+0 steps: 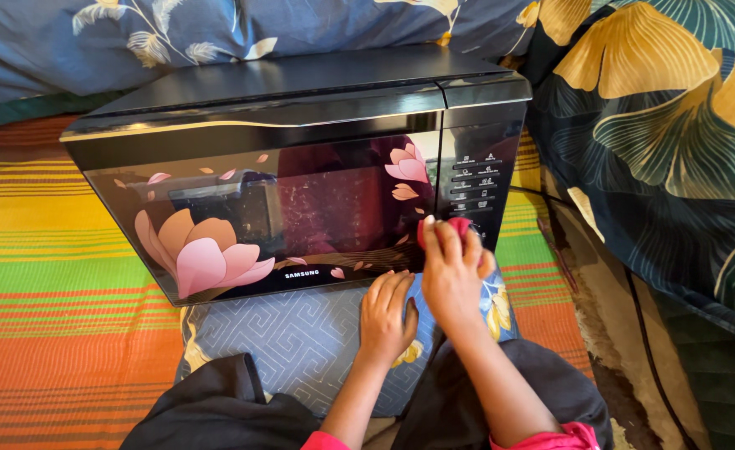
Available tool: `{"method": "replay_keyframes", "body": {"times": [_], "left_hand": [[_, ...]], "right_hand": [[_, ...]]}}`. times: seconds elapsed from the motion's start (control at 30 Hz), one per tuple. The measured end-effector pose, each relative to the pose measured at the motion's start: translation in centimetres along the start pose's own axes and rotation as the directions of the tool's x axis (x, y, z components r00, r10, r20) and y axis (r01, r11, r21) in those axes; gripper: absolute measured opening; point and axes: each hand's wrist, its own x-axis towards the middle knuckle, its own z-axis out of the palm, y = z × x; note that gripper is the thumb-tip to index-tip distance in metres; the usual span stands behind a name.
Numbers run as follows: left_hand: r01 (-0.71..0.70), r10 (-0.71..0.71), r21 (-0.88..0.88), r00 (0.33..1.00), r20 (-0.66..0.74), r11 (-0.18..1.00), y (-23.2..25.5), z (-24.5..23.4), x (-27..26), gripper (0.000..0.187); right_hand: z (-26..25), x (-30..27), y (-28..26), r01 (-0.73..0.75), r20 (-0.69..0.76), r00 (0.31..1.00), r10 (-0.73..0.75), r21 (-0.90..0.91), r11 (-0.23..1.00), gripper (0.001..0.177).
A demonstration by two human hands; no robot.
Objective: The person wipes the exterior of a black Samsung microwave with a pink cloth. They clean the control panel, door, and top surface in a repetitive wiping motion.
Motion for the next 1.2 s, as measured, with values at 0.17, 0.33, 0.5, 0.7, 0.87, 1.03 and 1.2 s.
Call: {"method": "replay_keyframes", "body": {"times": [0.17, 0.33, 0.5, 0.7, 0.87, 1.03, 1.2], "left_hand": [[-0.014, 0.014, -0.012, 1.0, -0.001, 1.0, -0.1, 0.0, 0.0, 0.041], [-0.021, 0.02, -0.033, 1.0, -0.005, 0.999, -0.2, -0.1, 0.0, 0.041], [-0.024, 0.024, -0.03, 1.0, -0.007, 0.999, -0.3, 0.0, -0.2, 0.042], [-0.03, 0.029, -0.054, 0.999, -0.021, 0.998, -0.4, 0.0, -0.4, 0.044], [-0.034, 0.034, -0.042, 0.999, -0.019, 0.999, -0.5, 0.1, -0.3, 0.043], [-0.038, 0.037, -0.044, 0.999, -0.027, 0.998, -0.6, 0.0, -0.2, 0.044], [-0.07, 0.066, -0.051, 0.995, -0.074, 0.996, -0.3, -0.2, 0.0, 0.043]], "right_hand": [[-0.9, 1.2, 2.6, -0.114, -0.062, 0.991, 0.115, 0.016, 0.993, 0.047], [-0.4, 1.4, 4.5, -0.168, -0.109, 0.978, 0.178, 0.101, 0.981, 0.041], [2.4, 0.5, 8.2, -0.298, -0.058, 0.946, 0.318, 0.223, 0.928, 0.04], [5.3, -0.3, 13.6, -0.486, 0.015, 0.846, 0.533, 0.431, 0.76, 0.034], [3.0, 1.1, 11.3, -0.263, -0.201, 0.878, 0.435, 0.557, 0.788, 0.039], [3.5, 2.1, 6.4, -0.245, -0.209, 0.935, 0.285, 0.2, 0.949, 0.047], [3.3, 1.6, 4.4, -0.225, -0.175, 0.949, 0.261, 0.204, 0.953, 0.052]]}}
